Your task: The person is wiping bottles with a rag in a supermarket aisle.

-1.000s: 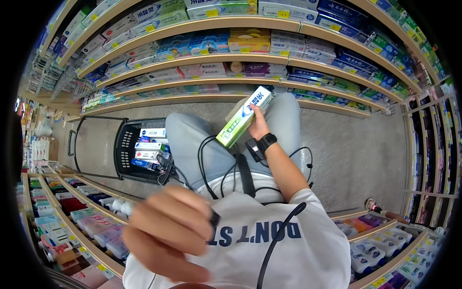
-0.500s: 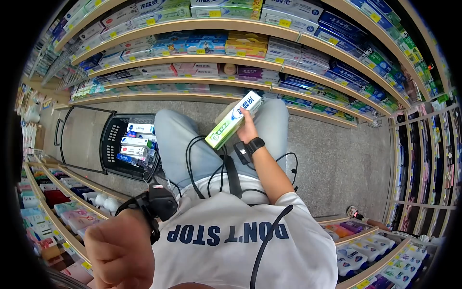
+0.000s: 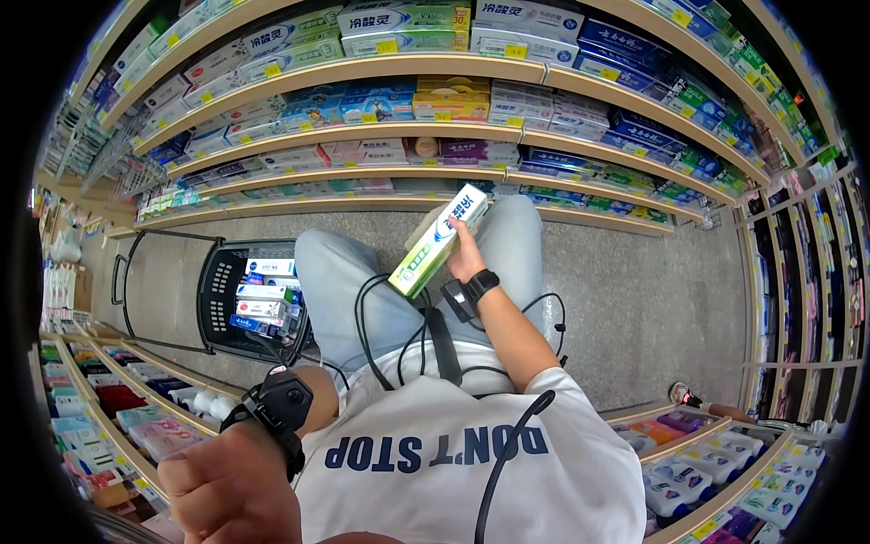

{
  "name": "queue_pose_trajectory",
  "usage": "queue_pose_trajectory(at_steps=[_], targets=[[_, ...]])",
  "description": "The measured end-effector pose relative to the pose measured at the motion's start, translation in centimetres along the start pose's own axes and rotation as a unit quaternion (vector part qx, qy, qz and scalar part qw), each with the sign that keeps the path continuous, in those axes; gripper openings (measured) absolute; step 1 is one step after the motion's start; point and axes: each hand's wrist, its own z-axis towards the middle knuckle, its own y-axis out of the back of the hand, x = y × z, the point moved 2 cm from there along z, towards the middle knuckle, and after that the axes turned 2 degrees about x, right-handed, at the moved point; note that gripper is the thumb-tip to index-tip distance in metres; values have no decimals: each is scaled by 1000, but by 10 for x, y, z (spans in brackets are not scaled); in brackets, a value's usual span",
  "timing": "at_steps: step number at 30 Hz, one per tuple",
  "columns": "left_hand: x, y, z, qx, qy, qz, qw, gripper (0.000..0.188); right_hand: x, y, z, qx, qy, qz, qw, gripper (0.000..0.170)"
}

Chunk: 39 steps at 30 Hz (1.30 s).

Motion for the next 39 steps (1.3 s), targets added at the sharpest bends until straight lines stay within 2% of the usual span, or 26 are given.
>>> queue_pose_trajectory(at_steps=[8,11,14,17,20,26,29,32,35,38,39], targets=[[-2,-1,3,27,15,5,999,33,0,3,3,4,-4,0,1000,37],[-3,-4,2,0,-12,-29,999,32,-1,4,3,3,6,-2,1000,38],[-1,-8,1,-13,24,-69,997,32,1,0,0,-1,-1,-1,1000,38],[0,-8,3,19,29,-45,998,33,2,-1,-2,-4,-9,4,1000,34],[-6,0,0,-3,-16,-34,999,35,0,1,0,5,0,5,1000,35],[-13,11,8,44,13,51,998,31,0,2,1,-3,-9,-11,1000,37],[-12,7,7,13,5,77,997,29,1,-1,-1,0,-12,1,1000,37],[-10,5,4,-53,-49,24,997,30,3,-5,-5,-11,-10,1,1000,37],[-6,2,5,-26,-43,0,999,33,0,2,2,3,-14,13,1000,36],[-6,2,7,13,-15,34,999,32,-3,8,7,8,2,-15,1000,38],[-7,3,6,-9,-33,57,998,27,-3,7,5,7,2,-15,1000,37]])
